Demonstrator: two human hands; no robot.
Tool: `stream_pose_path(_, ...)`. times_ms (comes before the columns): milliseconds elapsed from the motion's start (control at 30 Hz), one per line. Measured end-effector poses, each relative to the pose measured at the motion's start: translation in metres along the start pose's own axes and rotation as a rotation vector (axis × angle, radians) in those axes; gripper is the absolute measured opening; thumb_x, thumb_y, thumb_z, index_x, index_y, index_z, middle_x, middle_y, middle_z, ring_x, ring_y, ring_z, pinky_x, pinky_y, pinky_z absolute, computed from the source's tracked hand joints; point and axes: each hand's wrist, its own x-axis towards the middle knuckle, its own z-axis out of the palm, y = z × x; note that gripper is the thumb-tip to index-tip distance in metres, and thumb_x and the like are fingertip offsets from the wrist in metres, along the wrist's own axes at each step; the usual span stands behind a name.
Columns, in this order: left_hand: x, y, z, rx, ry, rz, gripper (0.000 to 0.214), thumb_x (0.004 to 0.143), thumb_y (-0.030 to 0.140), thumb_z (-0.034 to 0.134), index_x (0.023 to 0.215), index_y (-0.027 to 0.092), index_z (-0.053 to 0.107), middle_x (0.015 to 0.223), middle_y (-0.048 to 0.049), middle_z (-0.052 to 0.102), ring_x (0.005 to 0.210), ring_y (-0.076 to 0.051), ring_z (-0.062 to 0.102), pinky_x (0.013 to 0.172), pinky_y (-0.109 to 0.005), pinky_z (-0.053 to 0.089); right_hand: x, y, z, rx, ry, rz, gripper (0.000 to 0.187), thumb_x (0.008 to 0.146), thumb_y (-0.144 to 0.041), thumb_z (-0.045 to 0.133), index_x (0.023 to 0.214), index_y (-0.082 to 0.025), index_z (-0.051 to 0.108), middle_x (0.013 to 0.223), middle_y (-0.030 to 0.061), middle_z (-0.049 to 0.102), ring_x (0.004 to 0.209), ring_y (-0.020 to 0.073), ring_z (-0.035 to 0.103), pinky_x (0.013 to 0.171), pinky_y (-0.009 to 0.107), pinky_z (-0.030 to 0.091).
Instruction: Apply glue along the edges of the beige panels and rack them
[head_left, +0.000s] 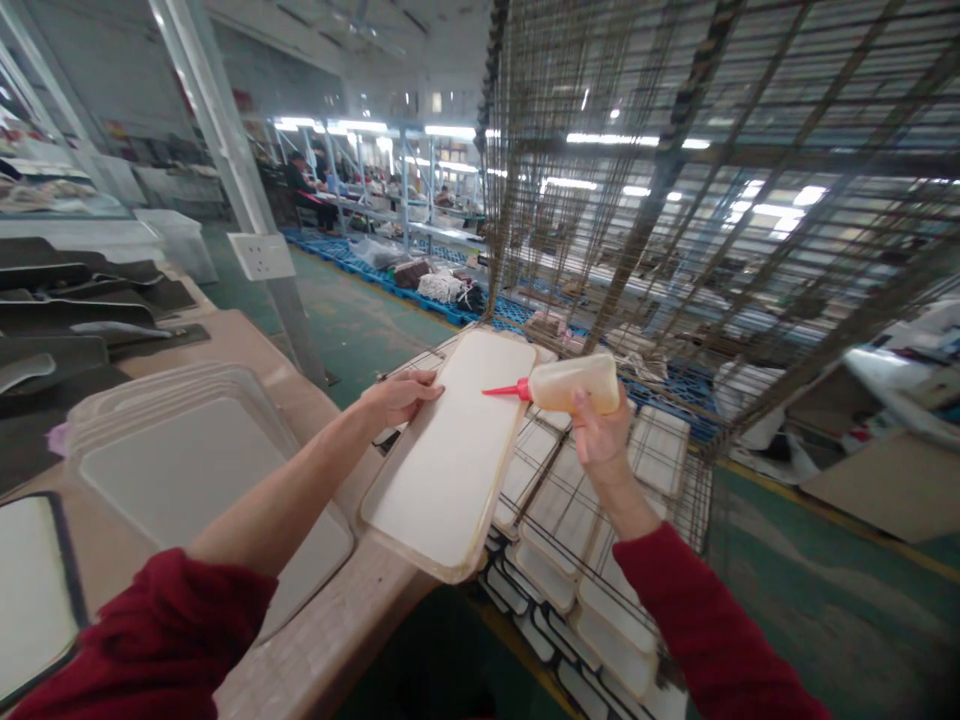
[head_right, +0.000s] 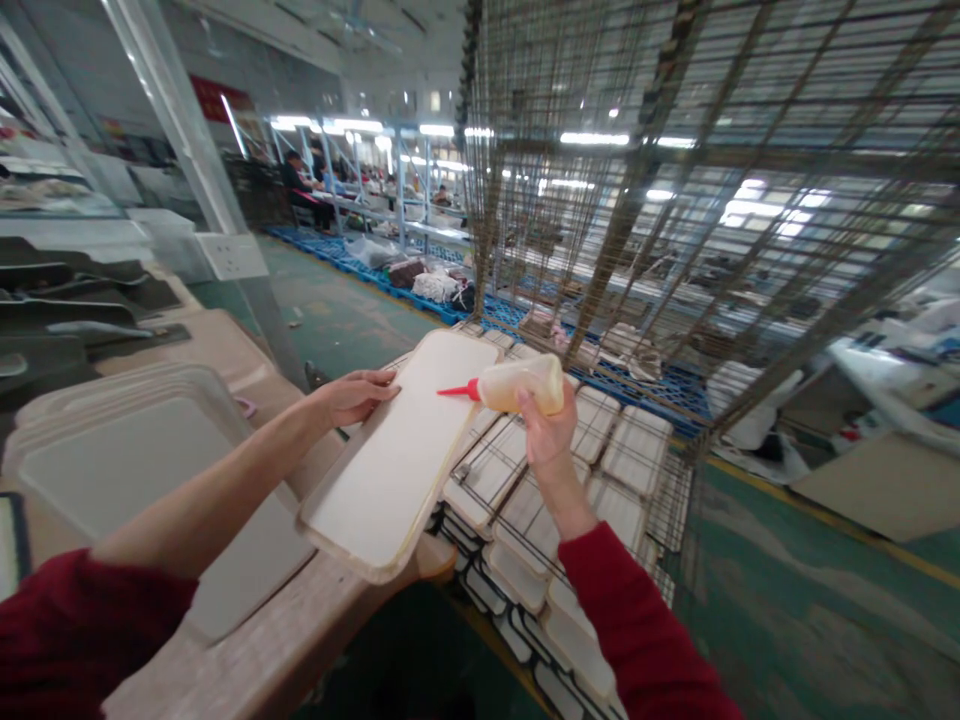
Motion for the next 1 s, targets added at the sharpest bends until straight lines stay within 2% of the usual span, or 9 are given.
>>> stream_pose_path(233,0.002,-0.006,-0.005,0.023,0.021,0.025,0.038,0.055,0.014,0.08,0.091,0.012,0.068,0.066,-0.0037,0.071,0.057,-0.019,0.065,0.055,-0.026,0.052,-0.095,0.002,-0.03,-0.089,-0.161,0.187,0.057,0.059,-0.029,0.082,0.111,-0.022,0.062,0.094,0.0039,0.071,0.08,0.0212,0.067,0.069,0.032,0.056)
stream_pose_path(333,0.0,-0.01,-0.002,0.034,0.007,0.059,0.043,0.05,0.02,0.083,0.09,0.013,0.068,0.066,-0.0033,0.071,0.057,-0.018,0.065,0.054,-0.025,0.051,-0.081,0.0,-0.03,-0.005,-0.009,0.181,0.055,0.057,-0.03,0.083,0.107,-0.02,0.063,0.093,0.0042,0.071,0.079,0.0201,0.066,0.073,0.032,0.055)
stream_pose_path(433,-0.007,-0.015,0.005,0.047,-0.042,0.069,0.045,0.05,0.028,0.084,0.089,0.012,0.068,0.069,-0.0049,0.072,0.058,-0.018,0.065,0.052,-0.024,0.049,-0.038,-0.006,-0.023,0.112,0.191,0.122,0.05,0.055,-0.036,0.083,0.098,-0.019,0.063,0.085,0.0028,0.07,0.075,0.0174,0.064,0.073,0.033,0.054)
stream_pose_path(600,-0.019,-0.021,0.017,0.043,-0.119,0.063,0.047,0.053,0.032,0.084,0.093,0.014,0.068,0.069,-0.0032,0.071,0.059,-0.017,0.065,0.051,-0.022,0.047,0.011,-0.004,-0.019,0.122,0.259,0.049,0.05,0.053,-0.041,0.081,0.092,-0.02,0.06,0.082,-0.0002,0.068,0.074,0.0162,0.063,0.077,0.037,0.053)
stream_pose_path(667,-0.021,-0.021,0.018,0.029,-0.115,0.068,0.047,0.054,0.032,0.084,0.094,0.015,0.068,0.069,-0.0028,0.07,0.06,-0.018,0.065,0.052,-0.022,0.047,0.004,-0.002,-0.022,0.101,0.252,0.055,0.048,0.054,-0.04,0.081,0.092,-0.021,0.06,0.08,-0.0012,0.068,0.072,0.0152,0.063,0.075,0.035,0.053)
stream_pose_path(767,-0.021,-0.021,0.012,0.001,-0.062,0.046,0.047,0.052,0.028,0.084,0.094,0.015,0.068,0.069,-0.0037,0.071,0.059,-0.02,0.066,0.053,-0.024,0.049,-0.037,-0.002,-0.027,0.052,0.184,0.104,0.044,0.057,-0.036,0.081,0.093,-0.019,0.063,0.079,0.0011,0.07,0.069,0.0166,0.064,0.068,0.032,0.054)
stream_pose_path(833,-0.02,-0.022,0.006,-0.013,-0.022,0.038,0.05,0.05,0.026,0.084,0.096,0.015,0.069,0.07,-0.0044,0.072,0.06,-0.02,0.066,0.054,-0.025,0.05,-0.073,-0.005,-0.031,0.005,0.095,0.143,0.044,0.056,-0.03,0.082,0.095,-0.017,0.065,0.078,0.0042,0.071,0.068,0.0197,0.065,0.063,0.031,0.055)
stream_pose_path(900,-0.019,-0.024,0.001,-0.013,0.003,0.054,0.055,0.049,0.026,0.084,0.1,0.014,0.068,0.072,-0.005,0.072,0.06,-0.021,0.067,0.054,-0.026,0.051,-0.1,-0.009,-0.033,-0.089,-0.101,0.183,0.051,0.057,-0.029,0.081,0.104,-0.02,0.064,0.081,0.0034,0.071,0.067,0.0202,0.066,0.058,0.029,0.055)
stream_pose_path(1000,-0.021,-0.029,0.001,0.018,-0.021,0.073,0.057,0.051,0.031,0.084,0.103,0.014,0.067,0.073,-0.0056,0.072,0.059,-0.022,0.067,0.052,-0.026,0.05,-0.095,-0.012,-0.027,-0.137,-0.096,0.124,0.054,0.054,-0.029,0.083,0.104,-0.021,0.064,0.085,0.0034,0.071,0.07,0.021,0.066,0.06,0.03,0.056)
